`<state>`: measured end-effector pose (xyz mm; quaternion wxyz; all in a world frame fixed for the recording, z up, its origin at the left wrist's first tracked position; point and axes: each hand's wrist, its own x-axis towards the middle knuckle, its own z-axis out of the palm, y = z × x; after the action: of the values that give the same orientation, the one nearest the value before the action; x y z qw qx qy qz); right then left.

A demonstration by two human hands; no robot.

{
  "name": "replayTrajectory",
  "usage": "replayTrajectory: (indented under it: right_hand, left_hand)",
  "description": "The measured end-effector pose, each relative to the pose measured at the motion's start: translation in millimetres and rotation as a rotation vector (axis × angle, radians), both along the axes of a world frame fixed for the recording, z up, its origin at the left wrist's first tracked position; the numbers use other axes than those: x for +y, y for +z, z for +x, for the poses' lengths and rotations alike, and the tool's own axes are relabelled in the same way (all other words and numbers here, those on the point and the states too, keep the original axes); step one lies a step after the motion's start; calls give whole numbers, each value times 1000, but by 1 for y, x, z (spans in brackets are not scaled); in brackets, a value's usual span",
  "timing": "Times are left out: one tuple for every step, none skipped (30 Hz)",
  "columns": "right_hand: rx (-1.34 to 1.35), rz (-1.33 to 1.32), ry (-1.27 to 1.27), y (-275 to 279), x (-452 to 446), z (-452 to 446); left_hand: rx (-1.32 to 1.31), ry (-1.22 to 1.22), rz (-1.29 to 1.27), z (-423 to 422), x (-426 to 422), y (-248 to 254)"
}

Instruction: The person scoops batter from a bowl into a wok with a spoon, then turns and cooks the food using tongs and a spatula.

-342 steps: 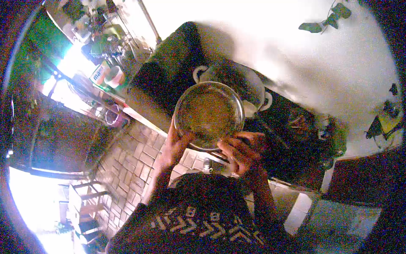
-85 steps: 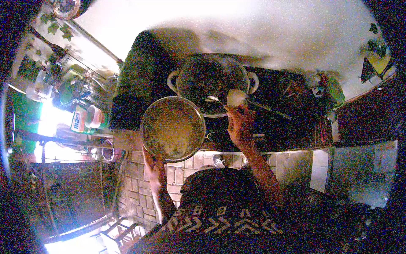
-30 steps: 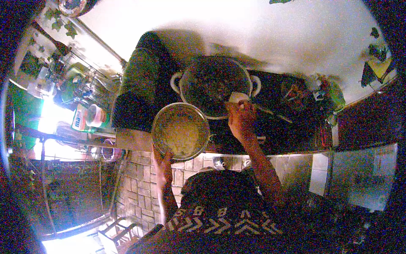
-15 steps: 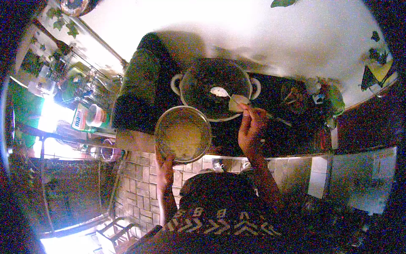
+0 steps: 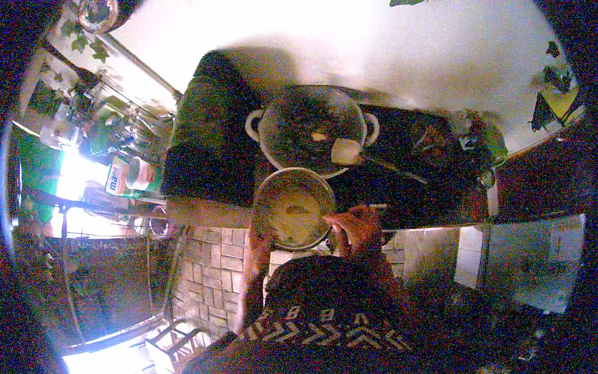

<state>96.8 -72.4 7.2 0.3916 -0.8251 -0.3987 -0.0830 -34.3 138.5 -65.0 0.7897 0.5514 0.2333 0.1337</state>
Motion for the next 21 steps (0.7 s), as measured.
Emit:
replayTrajectory:
  right_hand:
    - [29, 26, -2, -2, -2, 0]
    - [58, 52, -3, -3, -5, 1]
    - [60, 52, -2, -4, -8, 2]
    - [81, 20, -34, -4, -13, 2]
    - [100, -12, -65, -4, -18, 4]
    - [99, -13, -61, -4, -24, 6]
    - [98, -15, -57, -4, -30, 9]
    - [99, -16, -53, -3, -37, 12]
    - [100, -15, -50, -3, -45, 15]
    - [126, -29, -61, -3, -53, 18]
    - [151, -42, -73, -3, -63, 21]
    - [152, -39, -73, -7, -72, 25]
    - [145, -18, -68, -13, -82, 30]
    - [140, 2, -61, -18, -92, 34]
    - [145, 5, -61, -20, -103, 38]
    - [134, 0, -59, -23, -114, 42]
    - [125, -6, -60, -24, -125, 45]
    - [133, -5, -65, -24, -135, 49]
    - [180, 24, -107, -24, -144, 51]
    - [225, 50, -152, -24, -156, 54]
    - [161, 66, -153, -35, -170, 59]
  left_hand:
    - [59, -55, 75, 1, -2, 4]
    - [118, -110, 149, 3, -5, 5]
    - [120, -110, 148, 4, -11, 4]
    - [105, -97, 143, 5, -19, 2]
    - [88, -82, 137, 7, -26, 1]
    - [87, -79, 137, 10, -32, 6]
    - [133, -98, 138, 12, -38, 13]
    - [179, -117, 140, 14, -45, 21]
    - [181, -114, 141, 18, -53, 28]
    - [191, -126, 155, 21, -61, 35]
    - [201, -140, 171, 25, -69, 38]
    - [203, -140, 175, 27, -77, 29]
    - [122, -160, 84, 29, -84, 13]
    - [42, -178, -7, 30, -93, 0]
    - [47, -177, -5, 32, -104, 4]
    - [82, -181, -77, 35, -115, 9]
    - [120, -186, -149, 39, -127, 12]
    - [128, -190, -148, 43, -137, 5]
    - [88, -201, -38, 47, -148, -7]
    - [48, -214, 69, 49, -160, -17]
    - [96, -216, -18, 55, -173, -1]
